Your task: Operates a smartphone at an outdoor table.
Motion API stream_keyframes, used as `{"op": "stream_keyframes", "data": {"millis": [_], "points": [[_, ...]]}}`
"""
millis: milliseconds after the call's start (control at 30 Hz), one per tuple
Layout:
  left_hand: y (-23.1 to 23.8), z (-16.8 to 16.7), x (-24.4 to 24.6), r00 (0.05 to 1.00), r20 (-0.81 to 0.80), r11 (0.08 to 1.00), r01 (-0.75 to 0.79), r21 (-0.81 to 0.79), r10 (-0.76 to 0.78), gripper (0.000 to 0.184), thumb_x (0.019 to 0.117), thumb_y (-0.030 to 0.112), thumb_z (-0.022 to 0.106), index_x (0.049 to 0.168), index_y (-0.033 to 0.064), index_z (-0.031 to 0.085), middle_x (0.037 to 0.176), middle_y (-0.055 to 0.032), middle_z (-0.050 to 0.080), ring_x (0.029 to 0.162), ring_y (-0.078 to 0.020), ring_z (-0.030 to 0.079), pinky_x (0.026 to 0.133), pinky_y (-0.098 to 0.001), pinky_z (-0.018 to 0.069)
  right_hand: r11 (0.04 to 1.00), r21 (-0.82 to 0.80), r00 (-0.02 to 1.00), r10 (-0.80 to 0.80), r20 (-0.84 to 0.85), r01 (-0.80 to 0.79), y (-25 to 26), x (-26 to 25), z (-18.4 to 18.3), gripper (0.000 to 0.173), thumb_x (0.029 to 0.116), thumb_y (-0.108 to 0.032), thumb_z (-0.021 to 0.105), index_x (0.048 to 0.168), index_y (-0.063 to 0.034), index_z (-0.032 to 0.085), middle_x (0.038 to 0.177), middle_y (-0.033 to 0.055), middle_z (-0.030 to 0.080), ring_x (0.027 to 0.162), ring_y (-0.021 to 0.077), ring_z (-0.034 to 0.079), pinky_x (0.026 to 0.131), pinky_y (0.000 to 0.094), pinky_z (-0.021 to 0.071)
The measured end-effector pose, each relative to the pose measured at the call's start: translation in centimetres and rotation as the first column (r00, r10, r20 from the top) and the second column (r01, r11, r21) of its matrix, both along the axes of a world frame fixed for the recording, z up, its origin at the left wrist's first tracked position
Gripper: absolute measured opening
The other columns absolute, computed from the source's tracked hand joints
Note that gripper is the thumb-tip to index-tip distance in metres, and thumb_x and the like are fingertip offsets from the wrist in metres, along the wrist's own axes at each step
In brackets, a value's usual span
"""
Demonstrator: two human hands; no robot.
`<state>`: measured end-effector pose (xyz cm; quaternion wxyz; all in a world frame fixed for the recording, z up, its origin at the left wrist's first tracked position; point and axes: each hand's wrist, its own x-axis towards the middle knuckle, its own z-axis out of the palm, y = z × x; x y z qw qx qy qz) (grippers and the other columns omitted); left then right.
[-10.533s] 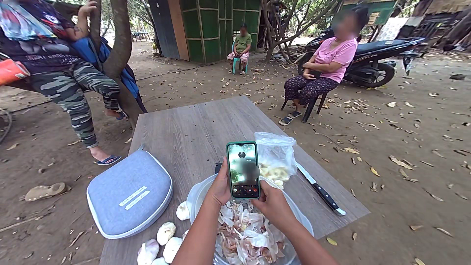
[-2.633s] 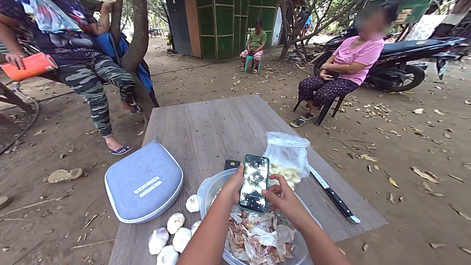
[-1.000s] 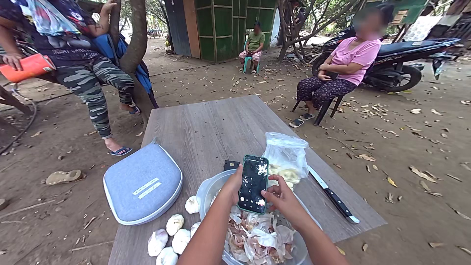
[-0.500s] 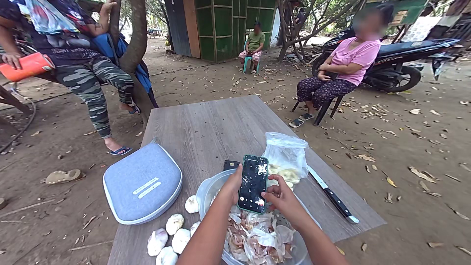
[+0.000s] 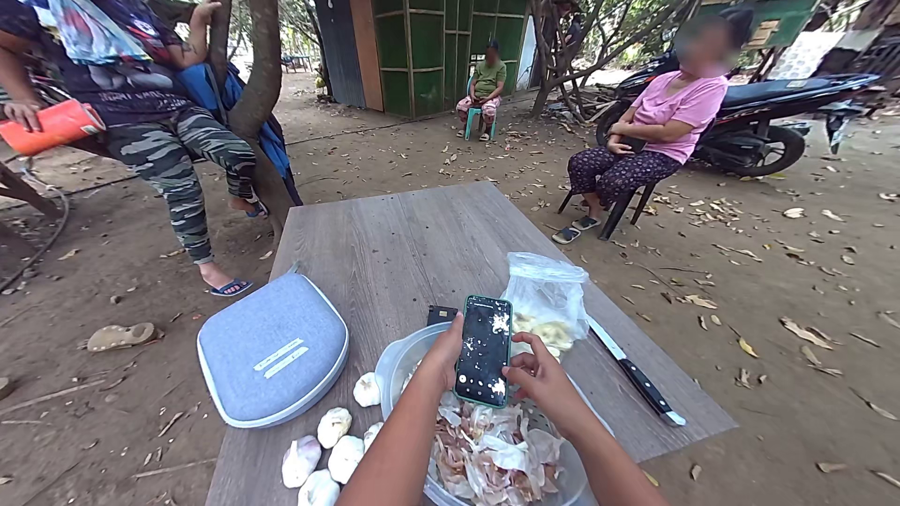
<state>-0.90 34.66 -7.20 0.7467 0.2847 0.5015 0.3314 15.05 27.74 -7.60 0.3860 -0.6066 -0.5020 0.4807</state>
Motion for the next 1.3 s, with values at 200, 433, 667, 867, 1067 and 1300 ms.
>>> {"op": "stream_keyframes", "data": {"millis": [200, 433, 667, 867, 1067, 1300], "points": [[-0.05, -0.27, 0.04, 1.000, -0.002, 1.000, -0.013, 0.023, 0.013, 0.067, 0.1084, 0.057, 0.020, 0.134, 0.0056, 0.055, 0.113, -0.0184, 0.067, 0.100, -0.0284, 0.068, 0.087, -0.0469, 0.0561, 1.000, -0.002, 1.000, -0.008, -0.015, 0.008, -0.08, 0.11, 0.13, 0.056, 0.0939, -0.005, 0.059, 0.146, -0.0036, 0.040, 0.100, 0.0111, 0.067, 0.080, 0.0190, 0.068, 0.068, 0.0359, 0.0578], [-0.03, -0.26, -0.05, 1.000, 0.016, 1.000, -0.016, 0.018, 0.016, 0.067, 0.1084, 0.057, 0.021, 0.134, 0.0048, 0.055, 0.113, -0.0189, 0.067, 0.101, -0.0288, 0.068, 0.087, -0.0473, 0.0561, 1.000, -0.012, 1.000, -0.001, -0.020, 0.001, -0.07, -0.06, 0.27, 0.060, 0.0932, -0.005, 0.061, 0.147, -0.0035, 0.036, 0.099, 0.0102, 0.064, 0.079, 0.0185, 0.066, 0.069, 0.0357, 0.0566], [0.16, -0.49, -0.08, 0.999, 0.032, 1.000, -0.005, 0.003, 0.005, 0.067, 0.1084, 0.057, 0.021, 0.135, 0.0055, 0.055, 0.114, -0.0191, 0.067, 0.102, -0.0296, 0.068, 0.087, -0.0483, 0.0561, 1.000, -0.013, 0.999, -0.011, -0.037, 0.010, -0.06, 0.07, 0.17, 0.059, 0.0917, -0.003, 0.059, 0.147, -0.0036, 0.037, 0.099, 0.0103, 0.064, 0.079, 0.0189, 0.067, 0.068, 0.0362, 0.0575], [0.04, -0.21, -0.02, 0.999, 0.031, 1.000, -0.006, -0.008, 0.006, 0.068, 0.1080, 0.058, 0.020, 0.133, 0.0056, 0.055, 0.112, -0.0188, 0.068, 0.099, -0.0294, 0.068, 0.086, -0.0478, 0.0565, 1.000, -0.007, 0.999, -0.012, -0.045, 0.012, -0.08, 0.13, 0.17, 0.059, 0.0909, -0.002, 0.057, 0.146, -0.0036, 0.038, 0.099, 0.0103, 0.065, 0.080, 0.0187, 0.067, 0.068, 0.0358, 0.0574], [0.17, -0.41, -0.07, 1.000, -0.014, 1.000, -0.013, 0.001, 0.013, 0.069, 0.1081, 0.059, 0.020, 0.135, 0.0055, 0.054, 0.115, -0.0196, 0.067, 0.102, -0.0302, 0.067, 0.087, -0.0488, 0.0557, 1.000, -0.019, 0.999, -0.006, -0.040, 0.005, -0.11, 0.20, 0.35, 0.054, 0.0926, -0.001, 0.056, 0.145, -0.0035, 0.041, 0.100, 0.0103, 0.067, 0.082, 0.0189, 0.068, 0.069, 0.0351, 0.0574], [0.09, -0.33, -0.03, 1.000, -0.011, 1.000, -0.016, -0.007, 0.016, 0.068, 0.1079, 0.059, 0.021, 0.134, 0.0062, 0.055, 0.114, -0.0192, 0.067, 0.101, -0.0297, 0.067, 0.086, -0.0483, 0.0556, 1.000, -0.025, 0.999, 0.007, -0.042, -0.008, -0.18, 0.20, 0.37, 0.056, 0.0927, -0.002, 0.055, 0.146, -0.0044, 0.039, 0.103, 0.0107, 0.067, 0.084, 0.0192, 0.068, 0.070, 0.0354, 0.0569]]}}
